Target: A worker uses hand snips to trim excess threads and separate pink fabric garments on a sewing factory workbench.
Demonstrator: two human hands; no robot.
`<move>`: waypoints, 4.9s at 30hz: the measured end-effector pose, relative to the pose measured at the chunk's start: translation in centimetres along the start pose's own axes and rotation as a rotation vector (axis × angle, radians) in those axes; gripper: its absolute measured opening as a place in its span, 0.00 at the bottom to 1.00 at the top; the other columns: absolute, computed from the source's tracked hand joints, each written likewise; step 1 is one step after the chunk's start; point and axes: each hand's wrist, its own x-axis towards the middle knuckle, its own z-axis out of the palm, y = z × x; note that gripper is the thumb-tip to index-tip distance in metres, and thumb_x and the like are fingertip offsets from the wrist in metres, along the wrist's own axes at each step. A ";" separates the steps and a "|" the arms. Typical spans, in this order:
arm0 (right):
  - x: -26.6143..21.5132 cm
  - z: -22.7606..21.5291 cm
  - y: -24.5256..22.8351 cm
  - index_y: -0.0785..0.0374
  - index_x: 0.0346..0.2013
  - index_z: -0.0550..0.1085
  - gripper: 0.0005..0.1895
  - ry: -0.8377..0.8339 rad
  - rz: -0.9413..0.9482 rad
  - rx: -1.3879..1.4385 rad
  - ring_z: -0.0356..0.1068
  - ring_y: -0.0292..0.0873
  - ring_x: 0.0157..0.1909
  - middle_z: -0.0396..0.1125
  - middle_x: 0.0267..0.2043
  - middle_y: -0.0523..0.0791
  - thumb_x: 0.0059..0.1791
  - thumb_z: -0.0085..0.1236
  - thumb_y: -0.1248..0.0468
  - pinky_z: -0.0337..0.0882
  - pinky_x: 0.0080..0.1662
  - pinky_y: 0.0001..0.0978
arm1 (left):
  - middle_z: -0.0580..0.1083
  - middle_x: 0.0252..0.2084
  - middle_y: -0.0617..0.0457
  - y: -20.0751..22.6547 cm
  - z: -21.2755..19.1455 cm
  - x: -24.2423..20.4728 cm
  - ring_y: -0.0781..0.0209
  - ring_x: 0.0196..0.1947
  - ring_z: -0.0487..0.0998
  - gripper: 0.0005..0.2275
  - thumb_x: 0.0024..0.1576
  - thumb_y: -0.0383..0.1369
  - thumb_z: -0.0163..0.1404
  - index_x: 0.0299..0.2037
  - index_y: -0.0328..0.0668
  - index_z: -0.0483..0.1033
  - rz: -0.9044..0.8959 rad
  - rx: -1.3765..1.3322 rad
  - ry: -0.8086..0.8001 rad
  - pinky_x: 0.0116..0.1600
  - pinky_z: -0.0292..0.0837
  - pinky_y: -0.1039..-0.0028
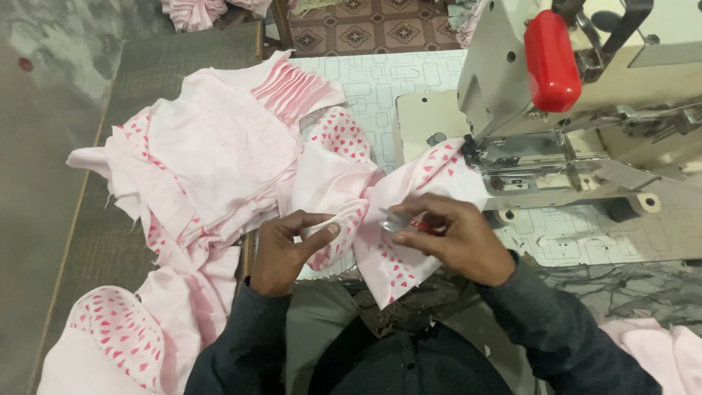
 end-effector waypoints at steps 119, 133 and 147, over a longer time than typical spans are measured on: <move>-8.6 12.2 7.1 0.61 0.60 0.72 0.16 -0.773 -0.409 0.101 0.80 0.46 0.45 0.78 0.43 0.46 0.60 0.43 0.64 0.77 0.49 0.35 | 0.78 0.54 0.51 -2.6 -8.9 -11.4 0.49 0.51 0.77 0.18 0.57 0.29 0.51 0.60 0.51 0.74 0.129 0.820 -0.182 0.54 0.71 0.61; -8.1 2.7 11.6 0.65 0.54 0.74 0.26 0.599 0.503 0.582 0.75 0.46 0.49 0.76 0.46 0.50 0.41 0.67 0.76 0.78 0.52 0.39 | 0.75 0.33 0.49 -7.7 9.0 5.1 0.46 0.39 0.76 0.02 0.55 0.27 0.54 0.34 0.43 0.73 1.106 0.947 -0.734 0.38 0.71 0.58; -11.4 -2.9 11.4 0.67 0.42 0.74 0.17 0.167 0.684 0.532 0.75 0.49 0.43 0.75 0.41 0.51 0.41 0.70 0.74 0.74 0.47 0.42 | 0.64 0.22 0.50 -2.4 -0.6 -5.7 0.55 0.20 0.64 0.13 0.69 0.31 0.33 0.34 0.41 0.70 1.214 0.872 -0.923 0.63 0.66 0.54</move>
